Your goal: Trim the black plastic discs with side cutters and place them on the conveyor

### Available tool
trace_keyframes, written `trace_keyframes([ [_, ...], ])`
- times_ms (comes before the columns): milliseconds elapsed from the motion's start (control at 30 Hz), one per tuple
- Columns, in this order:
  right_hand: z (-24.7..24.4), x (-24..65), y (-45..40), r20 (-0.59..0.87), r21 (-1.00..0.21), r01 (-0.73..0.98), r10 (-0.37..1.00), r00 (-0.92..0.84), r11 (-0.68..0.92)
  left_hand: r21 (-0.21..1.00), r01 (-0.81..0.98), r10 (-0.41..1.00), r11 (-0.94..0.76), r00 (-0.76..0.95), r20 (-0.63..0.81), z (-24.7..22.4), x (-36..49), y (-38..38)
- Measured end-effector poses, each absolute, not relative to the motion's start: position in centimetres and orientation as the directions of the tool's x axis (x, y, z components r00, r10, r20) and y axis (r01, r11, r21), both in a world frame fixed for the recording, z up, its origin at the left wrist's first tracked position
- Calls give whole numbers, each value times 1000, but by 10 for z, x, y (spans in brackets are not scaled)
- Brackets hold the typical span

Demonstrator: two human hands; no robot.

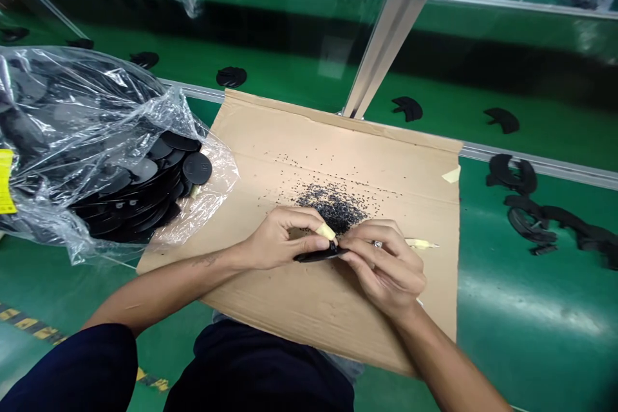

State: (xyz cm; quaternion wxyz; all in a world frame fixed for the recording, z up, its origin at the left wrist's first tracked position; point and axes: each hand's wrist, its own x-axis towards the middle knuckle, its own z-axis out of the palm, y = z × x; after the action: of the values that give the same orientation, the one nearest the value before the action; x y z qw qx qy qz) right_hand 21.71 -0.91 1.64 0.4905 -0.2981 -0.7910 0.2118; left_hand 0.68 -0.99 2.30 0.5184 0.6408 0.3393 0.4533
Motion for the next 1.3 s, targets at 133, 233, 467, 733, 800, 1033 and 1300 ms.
trace_keyframes([
  [133, 17, 216, -9, 676, -579, 373, 682, -278, 725, 985, -154, 911, -72, 392, 128, 17, 10, -12],
  [233, 25, 220, -3, 583, -635, 385, 743, -329, 669, 996, -70, 950, -46, 305, 66, 14, 12, -13],
  [467, 43, 283, -11, 112, -331, 765, 828, -550, 553, 1000, -2, 990, 29, 135, -28, 12, 4, -4],
  [733, 47, 292, -17, 197, -299, 786, 841, -504, 541, 990, -63, 963, -128, 232, 140, 4, 3, -2],
  [800, 51, 274, -7, 274, -394, 714, 815, -510, 579, 981, -57, 949, -187, 249, 196, 3, 4, -1],
  [1033, 36, 233, 10, 396, -639, 464, 779, -486, 613, 950, -13, 918, -313, 252, 306, 4, 2, 2],
  [1300, 24, 243, -1, 416, -609, 432, 731, -541, 666, 945, 22, 917, -325, 250, 310, 8, 1, 1],
])
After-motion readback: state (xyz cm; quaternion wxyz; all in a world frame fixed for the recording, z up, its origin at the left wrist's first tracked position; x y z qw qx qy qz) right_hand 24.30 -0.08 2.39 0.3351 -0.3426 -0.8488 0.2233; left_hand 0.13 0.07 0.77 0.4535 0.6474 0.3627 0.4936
